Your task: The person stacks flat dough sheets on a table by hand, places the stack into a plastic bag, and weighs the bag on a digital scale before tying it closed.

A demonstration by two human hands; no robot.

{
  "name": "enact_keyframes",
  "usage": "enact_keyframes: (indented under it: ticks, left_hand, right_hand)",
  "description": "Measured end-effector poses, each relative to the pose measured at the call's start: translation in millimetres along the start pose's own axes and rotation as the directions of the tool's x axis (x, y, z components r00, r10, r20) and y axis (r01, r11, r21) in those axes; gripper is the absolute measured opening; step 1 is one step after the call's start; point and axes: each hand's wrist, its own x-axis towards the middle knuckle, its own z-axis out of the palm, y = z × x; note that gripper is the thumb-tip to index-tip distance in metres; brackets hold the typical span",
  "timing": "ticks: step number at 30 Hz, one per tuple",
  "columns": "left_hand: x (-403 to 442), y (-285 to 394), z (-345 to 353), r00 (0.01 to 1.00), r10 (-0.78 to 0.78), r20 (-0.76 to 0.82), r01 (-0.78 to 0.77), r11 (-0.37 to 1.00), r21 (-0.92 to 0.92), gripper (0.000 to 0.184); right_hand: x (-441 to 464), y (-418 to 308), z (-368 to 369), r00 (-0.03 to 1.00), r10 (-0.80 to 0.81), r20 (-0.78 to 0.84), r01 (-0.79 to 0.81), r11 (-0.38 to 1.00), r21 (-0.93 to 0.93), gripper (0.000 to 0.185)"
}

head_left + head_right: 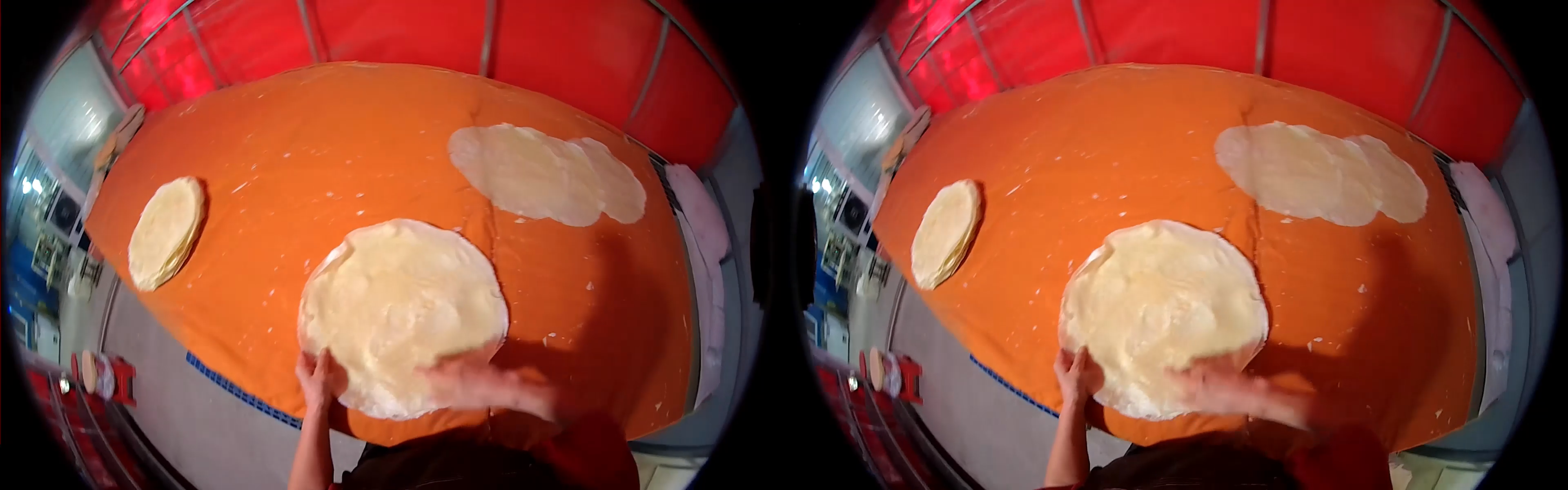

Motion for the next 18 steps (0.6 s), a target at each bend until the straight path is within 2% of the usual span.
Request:
enact_keyframes:
  ticks: [1, 2, 3, 4, 5, 7, 9, 10, 13, 14, 17, 18]
  left_hand:
    - [-2, 6, 2, 1.0, 0.003, 0.002, -0.003, 1.0, 0.029, 0.007]
    - [-1, 0, -1, 1.0, 0.019, -0.004, -0.019, 0.998, 0.062, 0.008]
    - [1, -6, -4, 0.999, 0.04, -0.014, -0.038, 0.995, 0.095, 0.01]
    - [0, -4, -2, 0.999, 0.031, -0.009, -0.03, 0.996, 0.082, 0.012]
    - [1, -2, -1, 1.0, 0.023, -0.008, -0.023, 0.997, 0.07, 0.014]
    - [3, -8, -1, 0.999, 0.039, 0.012, -0.039, 0.999, -0.013, 0.007]
    - [2, -7, -2, 0.999, 0.013, 0.037, -0.011, 0.998, -0.067, 0.012]
    - [2, -7, -2, 1.0, 0.009, -0.026, -0.008, 0.999, 0.048, 0.01]
    - [0, -3, 5, 1.0, -0.015, -0.011, 0.013, 0.988, -0.156, 0.015]
    - [0, -3, 5, 1.0, -0.015, -0.004, 0.014, 0.987, -0.157, 0.015]
    - [0, -4, 6, 1.0, -0.023, 0.011, 0.025, 0.979, -0.202, 0.016]
    - [1, -3, 9, 1.0, -0.031, 0.002, 0.031, 0.97, -0.242, 0.017]
  right_hand:
    - [6, 30, -12, 0.998, 0.066, -0.022, -0.062, 0.986, 0.157, 0.031]
    - [20, 65, -29, 0.966, 0.248, -0.068, -0.257, 0.935, -0.245, 0.009]
    - [31, 93, -43, 0.876, 0.305, -0.374, -0.419, 0.865, -0.276, 0.007]
    - [35, 143, -40, 0.846, 0.279, -0.455, -0.48, 0.771, -0.419, 0.005]
    - [40, 181, -43, 0.786, 0.35, -0.509, -0.584, 0.691, -0.426, 0.006]
    - [43, 249, -48, 0.791, 0.193, -0.581, -0.595, 0.465, -0.656, 0.011]
    - [42, 290, -58, 0.786, 0.144, -0.601, -0.6, 0.414, -0.685, 0.014]
    - [41, 306, -63, 0.786, 0.12, -0.606, -0.599, 0.389, -0.7, 0.016]
    - [40, 342, -81, 0.825, 0.418, -0.38, -0.56, 0.517, -0.647, 0.021]
    - [44, 341, -92, 0.817, 0.458, -0.351, -0.569, 0.54, -0.62, 0.015]
    - [71, 318, -129, 0.786, 0.378, -0.488, -0.609, 0.606, -0.511, 0.014]
    - [86, 294, -145, 0.814, 0.201, -0.545, -0.499, 0.723, -0.478, 0.014]
